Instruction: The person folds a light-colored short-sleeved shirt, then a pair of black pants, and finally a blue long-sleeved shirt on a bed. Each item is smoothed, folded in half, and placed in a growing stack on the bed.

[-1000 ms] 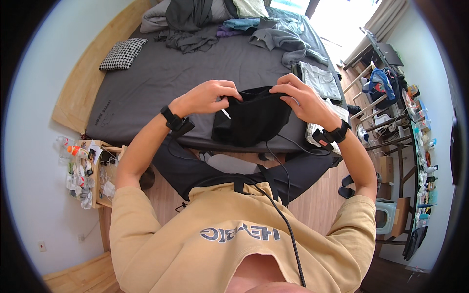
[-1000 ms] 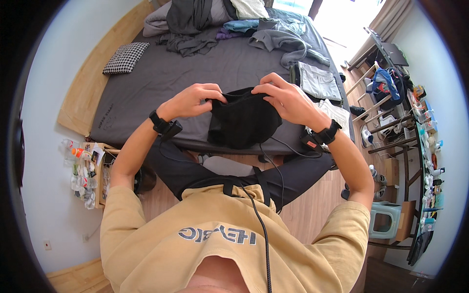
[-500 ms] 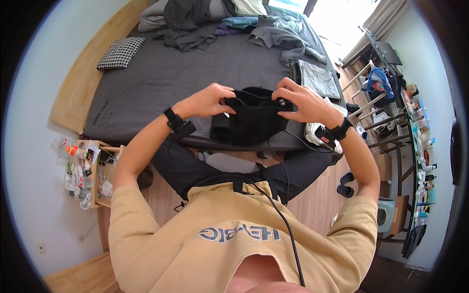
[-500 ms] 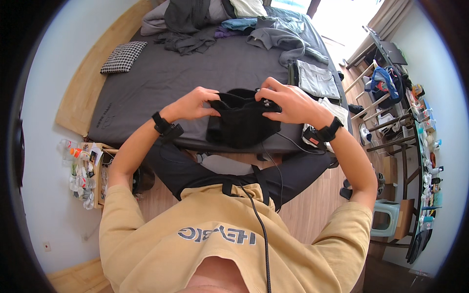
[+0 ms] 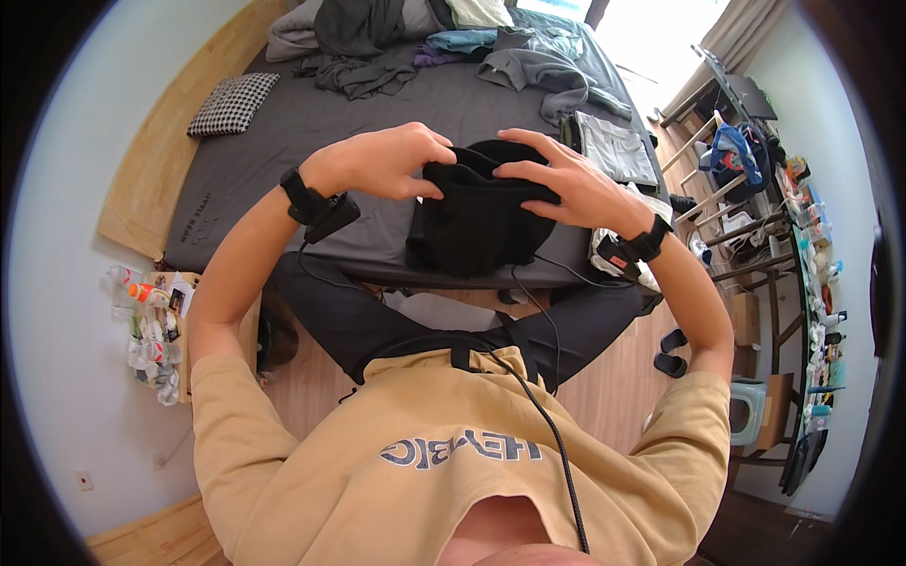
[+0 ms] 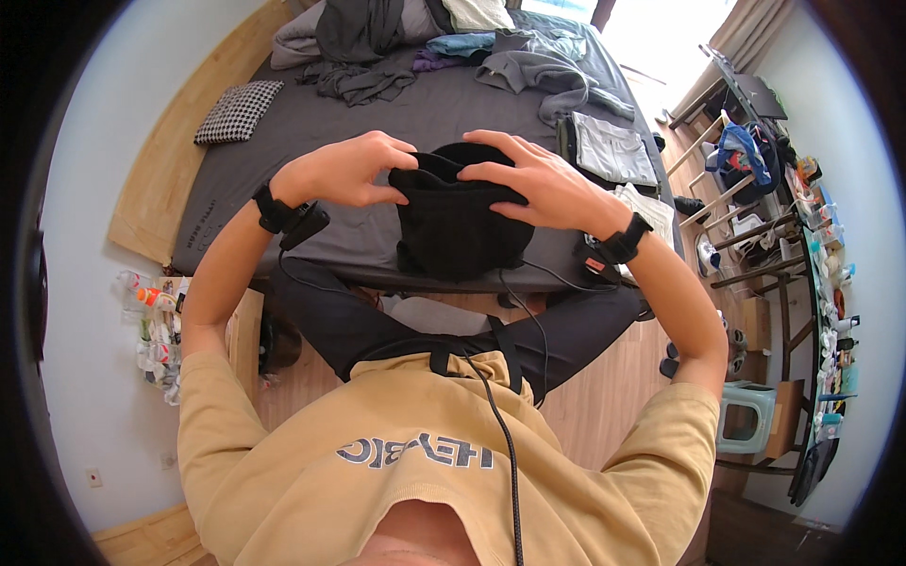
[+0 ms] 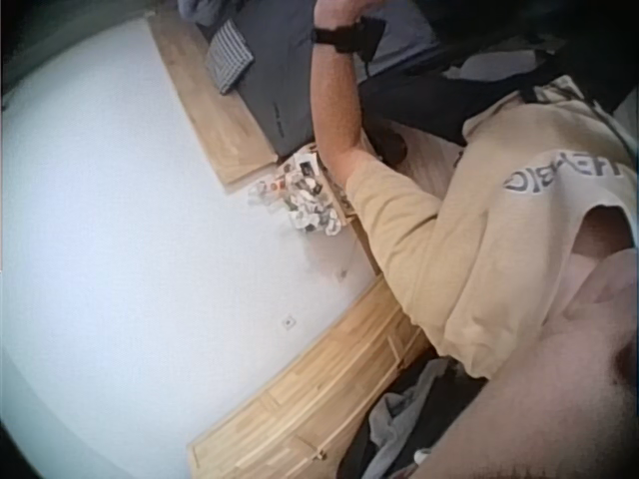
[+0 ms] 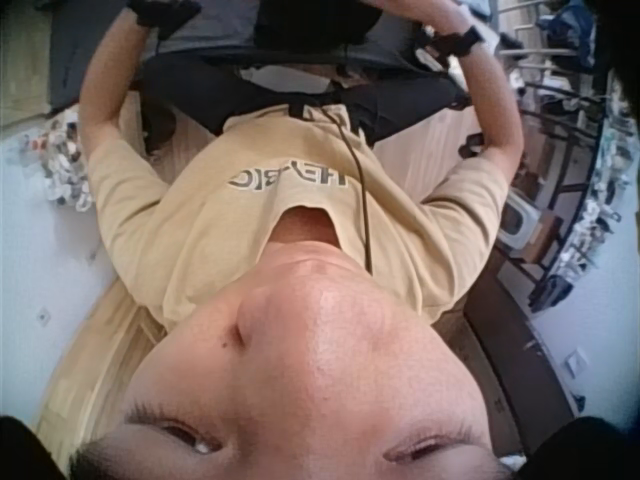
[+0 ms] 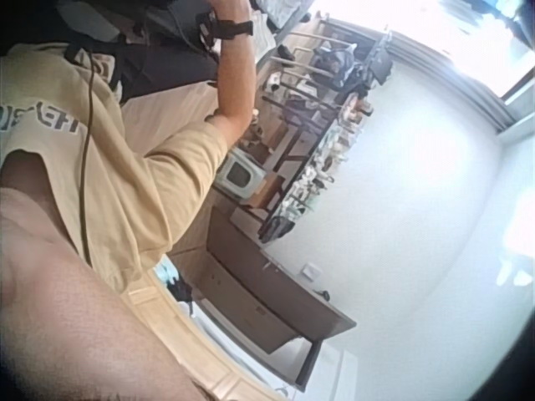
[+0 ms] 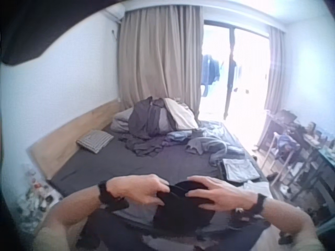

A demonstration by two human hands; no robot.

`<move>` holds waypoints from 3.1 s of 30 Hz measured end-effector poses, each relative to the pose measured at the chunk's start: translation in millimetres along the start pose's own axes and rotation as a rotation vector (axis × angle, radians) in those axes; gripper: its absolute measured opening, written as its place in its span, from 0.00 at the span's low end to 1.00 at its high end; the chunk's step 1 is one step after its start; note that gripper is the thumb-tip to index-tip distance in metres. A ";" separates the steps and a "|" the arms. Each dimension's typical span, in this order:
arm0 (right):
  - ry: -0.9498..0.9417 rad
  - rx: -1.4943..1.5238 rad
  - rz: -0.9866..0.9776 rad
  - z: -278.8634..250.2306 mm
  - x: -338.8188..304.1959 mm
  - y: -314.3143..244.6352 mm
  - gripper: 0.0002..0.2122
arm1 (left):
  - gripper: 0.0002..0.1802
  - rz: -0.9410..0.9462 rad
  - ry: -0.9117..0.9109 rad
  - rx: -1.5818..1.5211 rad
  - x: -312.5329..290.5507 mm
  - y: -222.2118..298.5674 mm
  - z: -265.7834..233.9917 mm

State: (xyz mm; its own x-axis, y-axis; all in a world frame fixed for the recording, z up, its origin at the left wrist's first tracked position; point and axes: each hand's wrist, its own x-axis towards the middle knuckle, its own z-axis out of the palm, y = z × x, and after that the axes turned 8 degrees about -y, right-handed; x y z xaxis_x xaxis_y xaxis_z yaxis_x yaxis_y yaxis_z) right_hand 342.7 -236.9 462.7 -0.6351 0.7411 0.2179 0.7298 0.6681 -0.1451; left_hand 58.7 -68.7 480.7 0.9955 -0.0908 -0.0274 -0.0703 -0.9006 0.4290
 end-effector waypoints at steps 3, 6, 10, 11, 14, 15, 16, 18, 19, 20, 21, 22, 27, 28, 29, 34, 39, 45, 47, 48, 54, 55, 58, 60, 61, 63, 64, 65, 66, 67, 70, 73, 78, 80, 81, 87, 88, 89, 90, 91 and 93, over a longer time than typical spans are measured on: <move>-0.089 -0.035 0.004 1.8 6.9 2.7 0.18 | 0.17 0.042 -0.004 0.078 4.8 4.4 0.1; -0.236 -0.045 0.163 2.4 4.1 11.3 0.16 | 0.18 0.005 -0.020 0.105 2.5 6.1 -2.3; -0.282 0.051 0.211 -8.5 -6.9 22.6 0.17 | 0.22 -0.087 -0.047 0.134 -7.4 -0.9 -6.8; -0.246 0.044 0.199 -11.3 -8.7 22.9 0.17 | 0.23 -0.118 -0.057 0.162 -8.0 -3.7 -5.6; -0.160 0.022 0.135 -17.8 -9.5 18.9 0.14 | 0.22 -0.017 0.033 0.205 -5.3 -10.1 2.2; -0.110 0.002 0.063 -19.5 -8.7 17.2 0.13 | 0.22 -0.023 0.048 0.205 -3.3 -11.4 4.5; -0.059 -0.021 -0.009 -21.0 -8.1 15.9 0.12 | 0.21 0.015 0.081 0.169 -2.1 -12.3 4.9; -0.090 0.022 -0.010 -20.4 -7.8 13.5 0.11 | 0.19 0.027 0.083 0.095 -0.1 -11.8 5.5; -0.088 0.023 -0.037 -18.8 -7.0 13.7 0.11 | 0.18 0.041 0.086 0.073 0.6 -10.8 4.4; -0.088 0.035 -0.065 -16.0 -6.4 14.6 0.11 | 0.17 0.043 0.080 0.051 0.8 -9.2 3.3; -0.130 0.096 -0.056 -12.6 -4.8 16.5 0.12 | 0.16 0.046 0.077 0.031 1.0 -7.3 2.0; -0.149 0.087 -0.064 -8.4 -3.0 18.8 0.12 | 0.15 0.059 0.072 0.027 1.6 -5.6 0.7; -0.251 0.092 -0.065 13.0 2.8 23.1 0.14 | 0.16 0.085 0.063 0.026 -0.8 -2.8 -1.4; -0.329 0.082 -0.017 14.6 3.8 22.3 0.14 | 0.17 0.064 0.081 0.042 -2.5 -4.5 -0.6; -0.375 0.167 0.046 14.5 3.9 21.4 0.15 | 0.18 0.055 0.100 0.052 -3.9 -6.9 0.6; -0.312 0.276 0.059 -4.1 4.1 15.1 0.15 | 0.25 0.004 0.351 -0.081 -13.5 -19.8 32.1; -0.275 0.231 0.077 -30.5 -5.7 13.2 0.14 | 0.23 0.114 0.637 0.006 -14.9 -34.3 60.7; -0.285 0.182 0.072 -43.1 -12.0 10.2 0.14 | 0.17 0.148 0.622 0.015 -9.7 -38.7 65.6; -0.307 0.159 0.085 -44.8 -11.4 9.6 0.13 | 0.15 0.138 0.579 0.019 -6.9 -37.5 65.1; -0.308 0.164 0.071 -45.3 -11.3 9.7 0.13 | 0.15 0.128 0.561 0.044 -5.9 -36.4 64.8; -0.327 0.079 0.043 -44.8 -12.0 16.8 0.13 | 0.11 0.281 0.677 0.240 -8.8 -28.2 51.9; -0.336 0.080 0.051 -44.4 -12.1 18.5 0.13 | 0.11 0.291 0.684 0.269 -9.6 -26.2 48.5; -0.313 0.059 0.035 -43.3 -11.5 20.9 0.13 | 0.11 0.352 0.514 0.360 -10.4 -18.2 39.9; -0.298 0.050 0.018 -43.0 -9.8 20.7 0.13 | 0.12 0.323 0.440 0.347 -10.2 -9.6 39.4; -0.301 0.056 0.018 -43.3 -8.9 20.5 0.13 | 0.13 0.312 0.402 0.337 -9.6 -5.0 40.2; -0.314 0.041 0.026 -44.8 -7.1 19.9 0.13 | 0.14 0.003 0.205 0.071 -10.7 4.2 43.0; -0.327 0.024 0.033 -45.7 -6.1 19.8 0.14 | 0.15 -0.148 0.105 -0.063 -11.0 8.0 44.1; -0.332 0.006 0.032 -46.8 -5.4 19.6 0.14 | 0.17 -0.001 0.244 -0.012 -9.9 11.4 44.9; -0.349 0.021 0.051 -48.6 -4.6 19.9 0.15 | 0.17 0.029 0.241 0.091 -8.8 11.5 40.3; -0.357 0.035 0.061 -50.5 -3.6 20.3 0.16 | 0.18 0.073 0.232 0.188 -7.3 10.4 32.9; -0.364 0.054 0.141 -58.6 0.7 22.1 0.18 | 0.19 0.033 0.164 0.363 -6.6 5.9 -0.1; -0.237 0.063 0.174 -70.5 8.1 25.8 0.19 | 0.18 0.047 0.200 0.365 0.3 8.5 -34.5; -0.067 0.095 0.169 -89.2 16.0 29.2 0.15 | 0.21 -0.013 0.138 0.460 7.4 16.8 -77.2; -0.023 0.088 0.198 -92.4 15.6 27.9 0.13 | 0.22 -0.020 0.125 0.439 6.0 14.7 -85.1; -0.007 0.101 0.187 -93.5 14.6 26.6 0.11 | 0.22 0.006 0.121 0.409 6.3 13.2 -86.2; 0.039 0.091 0.143 -96.8 15.7 20.3 0.10 | 0.18 0.041 0.107 0.058 9.3 9.2 -75.3; 0.032 0.077 0.146 -98.1 15.8 19.6 0.10 | 0.18 0.073 0.138 0.094 9.6 10.0 -73.6; 0.029 0.077 0.146 -99.7 16.1 19.2 0.10 | 0.18 0.050 0.152 0.131 9.6 10.7 -72.7; 0.024 0.074 0.142 -100.9 16.5 18.8 0.10 | 0.18 0.027 0.166 0.167 10.1 11.0 -72.4; 0.011 0.067 0.150 -101.8 16.7 18.3 0.10 | 0.17 0.034 0.188 0.208 10.0 11.1 -72.3; 0.020 0.073 0.135 -102.4 17.0 18.0 0.10 | 0.18 0.045 0.139 0.231 10.7 9.9 -73.0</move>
State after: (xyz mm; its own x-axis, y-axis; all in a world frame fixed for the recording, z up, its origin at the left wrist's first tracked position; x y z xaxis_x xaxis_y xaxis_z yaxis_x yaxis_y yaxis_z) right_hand 371.0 -219.1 562.7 -0.5265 0.8235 0.2112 0.7875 0.5660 -0.2438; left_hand 73.3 -47.6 550.6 0.9890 -0.0882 0.1184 -0.1117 -0.9715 0.2091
